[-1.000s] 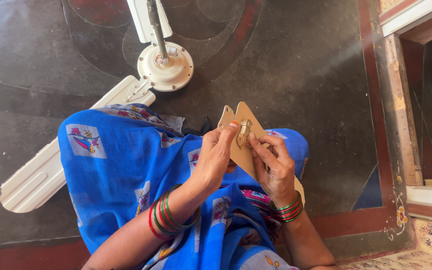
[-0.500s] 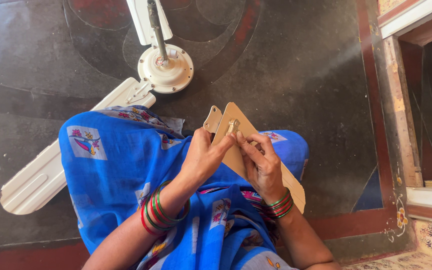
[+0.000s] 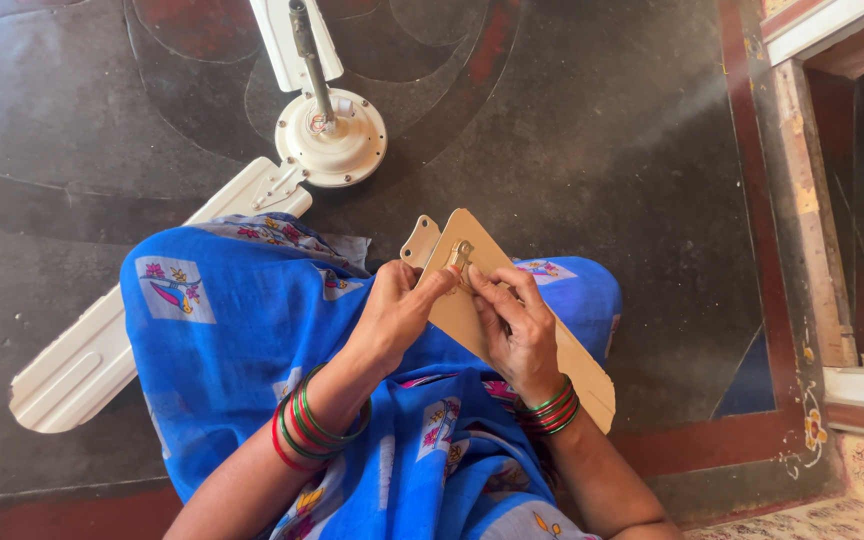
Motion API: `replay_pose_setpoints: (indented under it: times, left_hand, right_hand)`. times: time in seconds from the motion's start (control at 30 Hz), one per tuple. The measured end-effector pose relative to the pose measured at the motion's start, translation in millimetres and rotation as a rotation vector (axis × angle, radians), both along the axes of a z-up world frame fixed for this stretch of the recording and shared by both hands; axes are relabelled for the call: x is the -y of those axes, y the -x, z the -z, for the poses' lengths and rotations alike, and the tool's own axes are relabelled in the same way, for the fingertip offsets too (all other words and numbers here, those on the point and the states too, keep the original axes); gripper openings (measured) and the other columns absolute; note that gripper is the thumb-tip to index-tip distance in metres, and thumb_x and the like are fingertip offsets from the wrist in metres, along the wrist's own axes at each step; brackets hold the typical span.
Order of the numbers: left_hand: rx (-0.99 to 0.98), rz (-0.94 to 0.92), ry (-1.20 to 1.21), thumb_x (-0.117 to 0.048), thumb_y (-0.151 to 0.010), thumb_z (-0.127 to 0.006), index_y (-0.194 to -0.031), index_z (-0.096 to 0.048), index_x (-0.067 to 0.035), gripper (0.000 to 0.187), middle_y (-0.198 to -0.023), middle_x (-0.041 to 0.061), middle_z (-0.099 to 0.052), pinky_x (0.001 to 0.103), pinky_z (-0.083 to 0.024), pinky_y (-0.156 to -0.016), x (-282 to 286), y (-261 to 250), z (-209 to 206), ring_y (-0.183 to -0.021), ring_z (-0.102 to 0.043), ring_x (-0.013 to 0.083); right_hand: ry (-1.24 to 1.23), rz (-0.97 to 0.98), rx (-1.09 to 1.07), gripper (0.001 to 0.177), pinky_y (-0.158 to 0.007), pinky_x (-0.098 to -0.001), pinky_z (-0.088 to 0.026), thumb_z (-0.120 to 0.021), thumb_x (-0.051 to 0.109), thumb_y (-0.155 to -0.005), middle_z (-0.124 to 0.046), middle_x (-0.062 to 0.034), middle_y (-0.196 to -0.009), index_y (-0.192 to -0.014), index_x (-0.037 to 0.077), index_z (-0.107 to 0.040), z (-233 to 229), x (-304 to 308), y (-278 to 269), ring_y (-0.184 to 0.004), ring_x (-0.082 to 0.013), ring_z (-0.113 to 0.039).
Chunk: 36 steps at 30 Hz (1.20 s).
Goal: The person sits on the floor and uses a screwdriver to remove screws from a ceiling fan blade. They detach the blade from its metal bracket, flip it over, and then reattach it by inserting and tightening the screws back into place.
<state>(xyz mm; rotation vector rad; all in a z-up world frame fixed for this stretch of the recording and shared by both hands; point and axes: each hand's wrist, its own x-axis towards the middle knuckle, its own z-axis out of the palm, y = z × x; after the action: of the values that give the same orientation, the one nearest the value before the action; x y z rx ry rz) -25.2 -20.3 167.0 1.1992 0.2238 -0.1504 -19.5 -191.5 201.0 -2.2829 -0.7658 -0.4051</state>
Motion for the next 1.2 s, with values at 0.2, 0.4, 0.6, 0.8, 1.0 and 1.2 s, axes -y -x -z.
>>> replay_pose_setpoints:
  times: [0.2, 0.4, 0.6, 0.8, 1.0, 1.2]
  left_hand:
    - [-0.123, 0.016, 0.048, -0.029, -0.09, -0.068, -0.075, -0.072, 0.002, 0.034, -0.055, 0.001, -0.055, 0.027, -0.028, -0.038, -7.5, -1.6, 9.5, -0.04, -0.041, 0.0064]
    - [-0.101, 0.044, -0.08, -0.026, -0.091, -0.071, -0.08, -0.072, 0.01, 0.037, -0.059, 0.005, -0.056, 0.03, -0.032, -0.04, -14.4, 0.1, 27.9, -0.044, -0.044, 0.0104]
    - [0.106, 0.107, -0.034, -0.019, -0.092, -0.067, -0.107, -0.072, 0.007, 0.03, -0.091, 0.006, -0.076, 0.03, -0.055, -0.07, -16.0, 5.8, 37.4, -0.08, -0.067, 0.0098]
    - [0.239, 0.217, -0.155, -0.02, -0.098, -0.065, -0.113, -0.069, 0.004, 0.029, -0.093, 0.005, -0.077, 0.029, -0.056, -0.075, -23.1, 17.7, 16.0, -0.085, -0.066, 0.0077]
    - [0.265, 0.324, -0.116, -0.018, -0.097, -0.065, -0.116, -0.066, 0.001, 0.027, -0.095, 0.0, -0.073, 0.027, -0.055, -0.074, -17.1, 36.3, -11.5, -0.087, -0.061, 0.005]
    - [0.186, 0.32, -0.32, -0.015, -0.094, -0.067, -0.1, -0.068, 0.001, 0.017, -0.075, 0.003, -0.069, 0.029, -0.052, -0.062, -7.2, 60.6, -16.4, -0.07, -0.058, 0.0067]
  right_hand:
    - [0.059, -0.082, -0.032, 0.041, -0.069, -0.0325, -0.056, -0.072, 0.007, -0.094, -0.06, -0.0111, -0.113, -0.135, 0.007, -0.067, 0.3, 0.6, 2.2, -0.076, -0.0182, -0.063]
    - [-0.004, -0.115, -0.148, 0.038, -0.069, -0.0306, -0.054, -0.072, 0.007, -0.094, -0.062, -0.0099, -0.113, -0.132, 0.007, -0.069, 13.1, 3.5, 1.7, -0.075, -0.0165, -0.06]
    - [-0.199, 0.014, -0.42, 0.027, -0.056, -0.0247, -0.042, -0.087, 0.01, -0.084, -0.063, -0.0023, -0.106, -0.11, 0.008, -0.079, 26.0, 4.5, -13.7, -0.064, -0.0079, -0.047]
    - [-0.195, -0.044, -0.435, 0.074, -0.065, -0.0179, -0.043, -0.094, 0.017, -0.065, -0.051, 0.0035, -0.108, -0.129, 0.006, -0.06, -4.8, 16.1, -30.2, -0.072, -0.0025, -0.043]
    - [-0.213, -0.368, -1.039, 0.053, -0.087, -0.0238, -0.055, -0.09, 0.015, -0.07, -0.074, 0.0016, -0.106, -0.119, 0.006, -0.07, -37.7, 23.6, -51.4, -0.097, -0.0022, -0.066]
    - [0.382, -0.081, -0.725, 0.051, -0.072, -0.0391, -0.054, -0.093, 0.03, -0.06, -0.071, -0.0127, -0.081, -0.102, 0.008, -0.075, -42.6, 29.6, -30.5, -0.08, -0.0264, -0.071]
